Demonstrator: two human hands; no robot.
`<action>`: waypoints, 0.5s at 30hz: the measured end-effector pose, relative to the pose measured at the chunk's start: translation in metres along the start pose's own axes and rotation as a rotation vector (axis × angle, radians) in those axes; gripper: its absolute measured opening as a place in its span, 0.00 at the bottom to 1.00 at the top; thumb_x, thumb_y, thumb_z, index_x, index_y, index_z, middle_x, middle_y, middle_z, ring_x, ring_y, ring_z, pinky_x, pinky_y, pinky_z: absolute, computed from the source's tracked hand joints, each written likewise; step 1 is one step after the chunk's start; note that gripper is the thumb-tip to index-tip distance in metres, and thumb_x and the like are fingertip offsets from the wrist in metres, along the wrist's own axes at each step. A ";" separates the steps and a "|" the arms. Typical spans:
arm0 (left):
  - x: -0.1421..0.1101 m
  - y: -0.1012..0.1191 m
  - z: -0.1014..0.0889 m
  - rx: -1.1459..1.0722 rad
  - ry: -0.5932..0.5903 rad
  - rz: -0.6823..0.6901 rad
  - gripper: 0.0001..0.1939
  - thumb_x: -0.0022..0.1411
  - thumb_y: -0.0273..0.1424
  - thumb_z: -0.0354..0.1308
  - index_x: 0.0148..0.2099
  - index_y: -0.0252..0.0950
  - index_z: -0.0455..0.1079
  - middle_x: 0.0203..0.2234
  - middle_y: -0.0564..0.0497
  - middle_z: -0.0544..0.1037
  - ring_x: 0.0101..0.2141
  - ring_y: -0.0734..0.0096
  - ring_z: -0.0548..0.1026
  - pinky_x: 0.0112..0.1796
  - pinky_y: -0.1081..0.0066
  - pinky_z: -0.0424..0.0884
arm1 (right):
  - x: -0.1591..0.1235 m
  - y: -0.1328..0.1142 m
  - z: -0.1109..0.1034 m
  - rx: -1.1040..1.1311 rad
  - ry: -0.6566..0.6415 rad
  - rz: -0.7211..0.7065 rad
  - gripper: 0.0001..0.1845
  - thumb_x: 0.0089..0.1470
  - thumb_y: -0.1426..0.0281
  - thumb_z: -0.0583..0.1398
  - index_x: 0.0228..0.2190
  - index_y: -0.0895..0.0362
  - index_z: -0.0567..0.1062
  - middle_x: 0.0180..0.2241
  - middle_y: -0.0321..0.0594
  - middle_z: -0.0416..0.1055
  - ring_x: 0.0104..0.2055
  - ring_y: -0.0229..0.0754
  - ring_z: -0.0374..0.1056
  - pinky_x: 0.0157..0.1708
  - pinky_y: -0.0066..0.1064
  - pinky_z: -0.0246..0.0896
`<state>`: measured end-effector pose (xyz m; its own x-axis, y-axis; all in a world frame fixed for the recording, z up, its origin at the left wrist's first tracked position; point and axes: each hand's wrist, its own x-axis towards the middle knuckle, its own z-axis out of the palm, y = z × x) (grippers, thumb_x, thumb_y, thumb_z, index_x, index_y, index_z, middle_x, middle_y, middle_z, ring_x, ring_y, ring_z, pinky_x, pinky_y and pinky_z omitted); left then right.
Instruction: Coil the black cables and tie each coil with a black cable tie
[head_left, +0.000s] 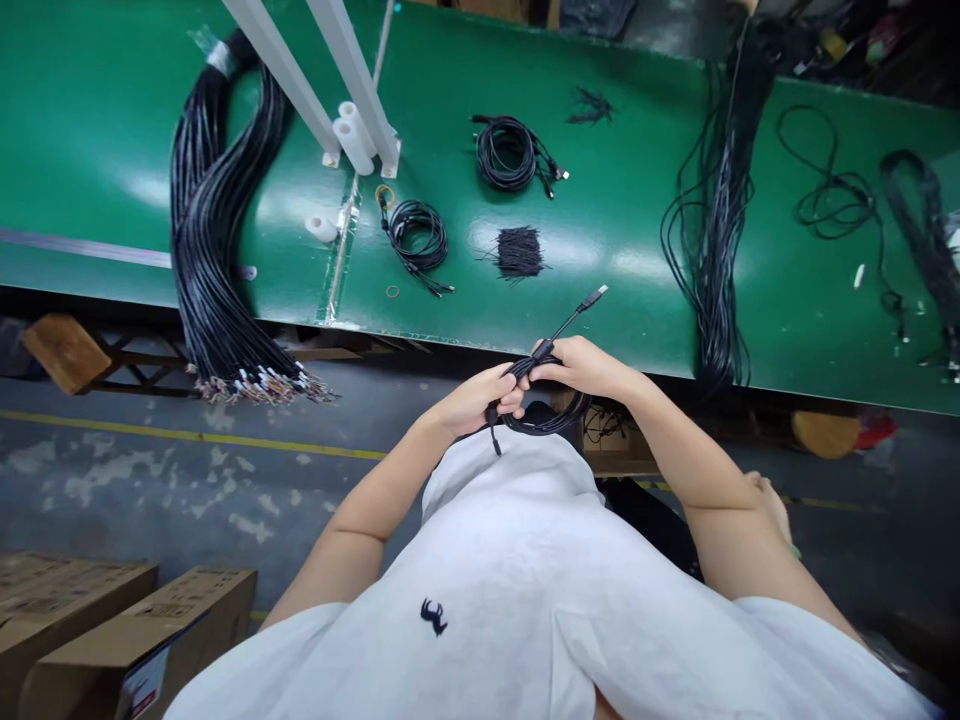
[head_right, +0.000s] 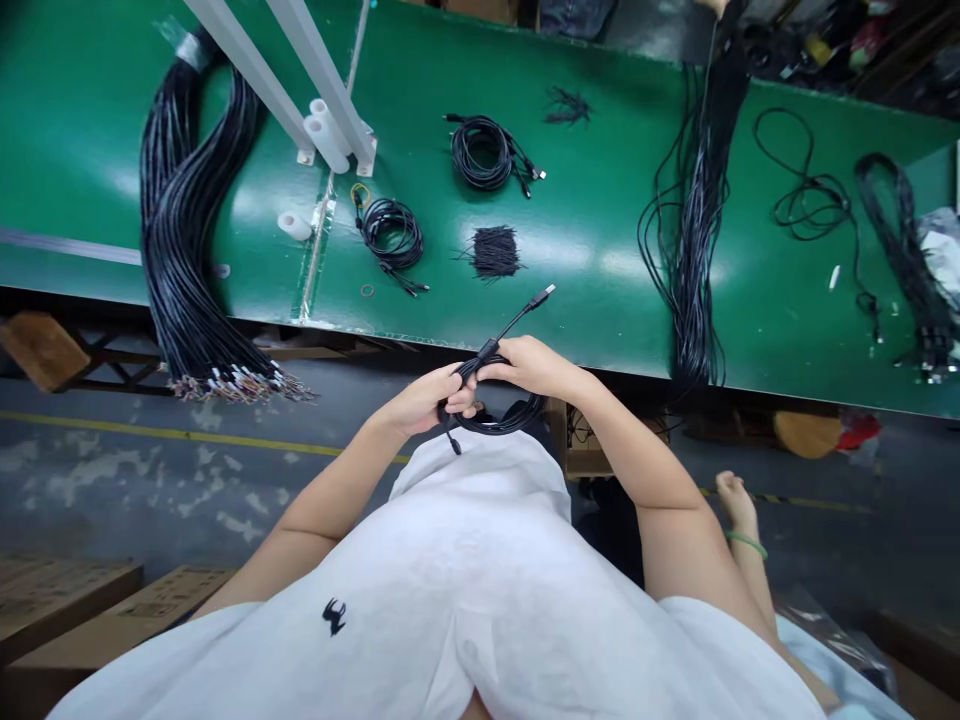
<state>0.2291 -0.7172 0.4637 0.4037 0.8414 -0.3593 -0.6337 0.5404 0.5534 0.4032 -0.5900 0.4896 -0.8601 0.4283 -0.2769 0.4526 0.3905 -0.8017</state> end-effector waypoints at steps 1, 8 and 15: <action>0.001 0.003 -0.002 0.023 -0.022 -0.007 0.20 0.55 0.42 0.69 0.38 0.31 0.69 0.18 0.60 0.61 0.20 0.82 0.59 0.31 0.73 0.69 | 0.000 0.002 0.001 0.054 -0.004 -0.010 0.15 0.58 0.59 0.58 0.32 0.57 0.77 0.32 0.39 0.76 0.35 0.40 0.70 0.37 0.27 0.57; 0.015 0.015 -0.011 0.244 0.038 -0.037 0.17 0.58 0.40 0.66 0.34 0.31 0.68 0.21 0.57 0.62 0.21 0.81 0.58 0.26 0.75 0.61 | 0.018 0.009 0.010 0.072 0.121 -0.055 0.17 0.54 0.57 0.61 0.34 0.58 0.75 0.31 0.38 0.75 0.32 0.38 0.66 0.34 0.26 0.53; 0.004 0.022 -0.014 0.199 0.151 -0.137 0.25 0.59 0.53 0.59 0.34 0.33 0.70 0.17 0.57 0.58 0.20 0.77 0.55 0.24 0.74 0.58 | 0.041 0.010 0.012 0.199 0.065 -0.154 0.18 0.58 0.54 0.57 0.32 0.56 0.74 0.26 0.31 0.70 0.28 0.33 0.61 0.31 0.25 0.49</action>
<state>0.2071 -0.7016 0.4637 0.3644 0.7584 -0.5404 -0.4322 0.6517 0.6232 0.3693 -0.5779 0.4639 -0.8955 0.4302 -0.1141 0.2567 0.2897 -0.9221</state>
